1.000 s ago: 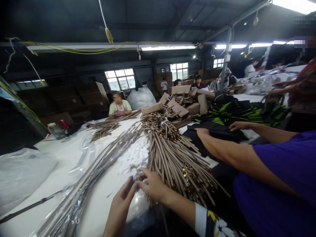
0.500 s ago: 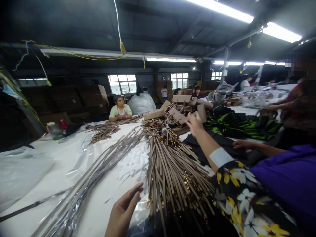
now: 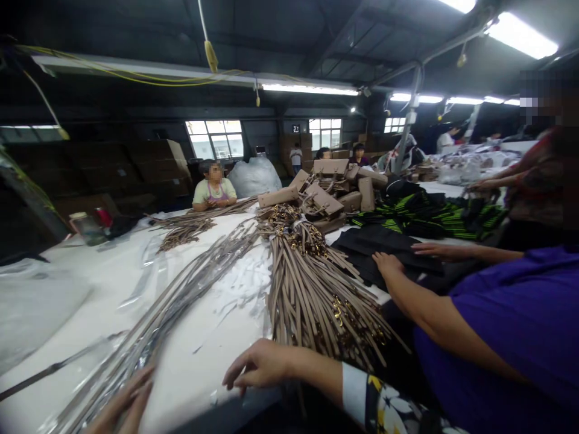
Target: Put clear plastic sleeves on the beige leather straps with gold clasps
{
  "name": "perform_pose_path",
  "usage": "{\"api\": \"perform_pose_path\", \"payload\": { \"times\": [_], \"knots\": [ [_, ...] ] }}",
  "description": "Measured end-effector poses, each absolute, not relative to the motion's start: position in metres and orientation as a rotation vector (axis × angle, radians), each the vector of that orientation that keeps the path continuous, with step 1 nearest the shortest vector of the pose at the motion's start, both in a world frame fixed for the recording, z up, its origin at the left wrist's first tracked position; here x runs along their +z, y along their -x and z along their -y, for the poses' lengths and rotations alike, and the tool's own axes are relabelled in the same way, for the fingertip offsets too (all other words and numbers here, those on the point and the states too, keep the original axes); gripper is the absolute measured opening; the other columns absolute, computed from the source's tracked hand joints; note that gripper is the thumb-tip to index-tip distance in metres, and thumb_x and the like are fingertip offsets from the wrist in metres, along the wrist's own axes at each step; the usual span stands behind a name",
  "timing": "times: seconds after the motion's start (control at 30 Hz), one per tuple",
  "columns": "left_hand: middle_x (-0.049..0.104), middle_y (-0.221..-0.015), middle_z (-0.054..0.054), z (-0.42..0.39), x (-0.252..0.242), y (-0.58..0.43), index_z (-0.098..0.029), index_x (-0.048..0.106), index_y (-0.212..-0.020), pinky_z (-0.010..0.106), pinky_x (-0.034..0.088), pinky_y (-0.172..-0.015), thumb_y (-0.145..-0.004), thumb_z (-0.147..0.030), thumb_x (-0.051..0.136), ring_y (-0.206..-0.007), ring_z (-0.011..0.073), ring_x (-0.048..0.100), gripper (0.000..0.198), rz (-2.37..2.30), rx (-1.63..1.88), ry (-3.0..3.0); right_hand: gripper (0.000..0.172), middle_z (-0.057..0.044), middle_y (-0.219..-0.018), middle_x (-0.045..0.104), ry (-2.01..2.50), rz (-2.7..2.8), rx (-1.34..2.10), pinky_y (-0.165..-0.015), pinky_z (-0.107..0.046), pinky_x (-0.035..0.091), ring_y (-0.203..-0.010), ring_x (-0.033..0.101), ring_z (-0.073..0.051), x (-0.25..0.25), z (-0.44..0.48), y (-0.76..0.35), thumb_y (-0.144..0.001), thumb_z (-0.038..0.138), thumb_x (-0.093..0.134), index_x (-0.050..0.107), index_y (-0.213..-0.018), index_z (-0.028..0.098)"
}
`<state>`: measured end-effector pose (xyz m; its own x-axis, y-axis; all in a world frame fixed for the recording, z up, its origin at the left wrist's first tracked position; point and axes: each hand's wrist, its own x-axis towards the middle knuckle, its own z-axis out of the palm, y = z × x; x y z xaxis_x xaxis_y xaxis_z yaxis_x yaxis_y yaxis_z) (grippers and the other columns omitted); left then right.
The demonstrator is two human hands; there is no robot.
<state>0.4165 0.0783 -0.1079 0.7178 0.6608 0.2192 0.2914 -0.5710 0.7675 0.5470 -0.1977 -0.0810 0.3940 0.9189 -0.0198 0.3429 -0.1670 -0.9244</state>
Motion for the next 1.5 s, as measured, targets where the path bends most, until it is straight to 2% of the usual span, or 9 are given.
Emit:
{"api": "perform_pose_path", "payload": {
  "times": [0.1, 0.3, 0.5, 0.7, 0.83, 1.03, 1.13, 1.37, 1.5],
  "knots": [
    [0.067, -0.120, 0.010, -0.105, -0.109, -0.406, -0.019, 0.070, -0.105, 0.049, 0.037, -0.109, -0.081, -0.043, 0.049, -0.120, 0.0328, 0.056, 0.040, -0.639, 0.740, -2.468, 0.025, -0.004, -0.088, 0.076, 1.817, 1.233, 0.665, -0.076, -0.024, 0.052, -0.079, 0.071, -0.016, -0.080, 0.197, -0.528, -0.085, 0.019, 0.057, 0.074, -0.104, 0.020],
    [0.065, -0.122, 0.011, -0.100, -0.105, -0.414, -0.018, 0.068, -0.103, 0.039, 0.034, -0.108, -0.082, -0.022, 0.061, -0.120, 0.0244, 0.053, 0.023, -0.786, 0.558, -2.432, 0.026, -0.007, -0.100, 0.076, 1.793, 1.317, 0.708, -0.083, -0.032, 0.052, -0.089, 0.070, -0.022, -0.096, 0.195, -0.522, -0.089, 0.029, 0.053, 0.073, -0.106, 0.027],
    [0.071, -0.099, 0.013, -0.113, -0.089, -0.418, -0.014, 0.069, -0.083, 0.036, 0.042, -0.096, -0.083, -0.019, 0.061, -0.107, 0.0250, 0.060, 0.010, -0.924, 0.550, -2.138, 0.028, -0.006, -0.107, 0.074, 1.760, 1.328, 0.752, -0.086, -0.033, 0.053, -0.095, 0.069, -0.024, -0.106, 0.194, -0.515, -0.090, 0.035, 0.053, 0.072, -0.109, 0.029],
    [0.071, -0.093, 0.014, -0.114, -0.051, -0.421, -0.010, 0.059, -0.110, 0.029, 0.053, -0.071, -0.090, -0.028, 0.058, -0.075, 0.0158, 0.067, 0.027, -0.740, 0.429, -1.672, 0.034, -0.007, -0.112, 0.072, 1.657, 1.086, 0.718, -0.096, -0.040, 0.049, -0.103, 0.066, -0.027, -0.101, 0.159, -0.498, -0.089, 0.046, 0.055, 0.071, -0.110, 0.026],
    [0.068, -0.110, 0.016, -0.074, -0.038, -0.407, -0.011, 0.060, -0.114, 0.028, 0.053, -0.078, -0.084, -0.031, 0.068, -0.087, 0.0165, 0.068, 0.036, -0.508, 0.328, -1.439, 0.046, -0.009, -0.119, 0.068, 1.377, 0.812, 0.850, -0.097, -0.040, 0.048, -0.109, 0.063, -0.026, -0.092, 0.125, -0.474, -0.089, 0.054, 0.052, 0.064, -0.120, 0.022],
    [0.070, -0.104, 0.011, -0.002, -0.058, -0.375, -0.011, 0.069, -0.101, 0.017, 0.048, -0.057, -0.075, -0.024, 0.077, -0.071, 0.0116, 0.065, 0.030, -0.312, 0.197, -0.987, 0.041, -0.005, -0.078, 0.068, 1.230, 0.723, 0.985, -0.070, -0.029, 0.052, -0.074, 0.065, -0.018, -0.088, 0.120, -0.447, -0.088, 0.055, 0.054, 0.066, -0.094, 0.017],
    [0.070, -0.095, 0.009, 0.010, -0.055, -0.365, -0.010, 0.068, -0.105, 0.022, 0.054, -0.070, -0.082, -0.022, 0.070, -0.077, 0.0132, 0.067, 0.026, -0.317, 0.258, -0.746, 0.042, 0.002, -0.059, 0.055, 1.281, 0.818, 1.050, -0.053, -0.023, 0.043, -0.052, 0.053, -0.011, -0.100, 0.139, -0.437, -0.088, 0.056, 0.052, 0.063, -0.082, 0.016],
    [0.069, -0.089, 0.006, -0.008, 0.007, -0.321, -0.010, 0.062, -0.118, 0.019, 0.054, -0.074, -0.097, -0.028, 0.048, -0.072, 0.0080, 0.065, 0.031, -0.231, 0.636, -0.504, 0.045, -0.001, -0.063, 0.059, 1.519, 1.181, 1.118, -0.060, -0.024, 0.042, -0.061, 0.054, -0.014, -0.155, 0.202, -0.430, -0.090, 0.052, 0.048, 0.065, -0.069, 0.016],
    [0.065, -0.074, 0.001, 0.007, 0.023, -0.258, -0.015, 0.068, -0.106, 0.020, 0.055, -0.062, -0.089, -0.031, 0.062, -0.059, 0.0079, 0.060, 0.024, -0.292, 0.899, -0.666, 0.044, -0.002, -0.066, 0.065, 1.659, 1.191, 1.068, -0.064, -0.026, 0.045, -0.066, 0.059, -0.018, -0.185, 0.225, -0.445, -0.090, 0.050, 0.049, 0.070, -0.070, 0.017]
  ]
}}
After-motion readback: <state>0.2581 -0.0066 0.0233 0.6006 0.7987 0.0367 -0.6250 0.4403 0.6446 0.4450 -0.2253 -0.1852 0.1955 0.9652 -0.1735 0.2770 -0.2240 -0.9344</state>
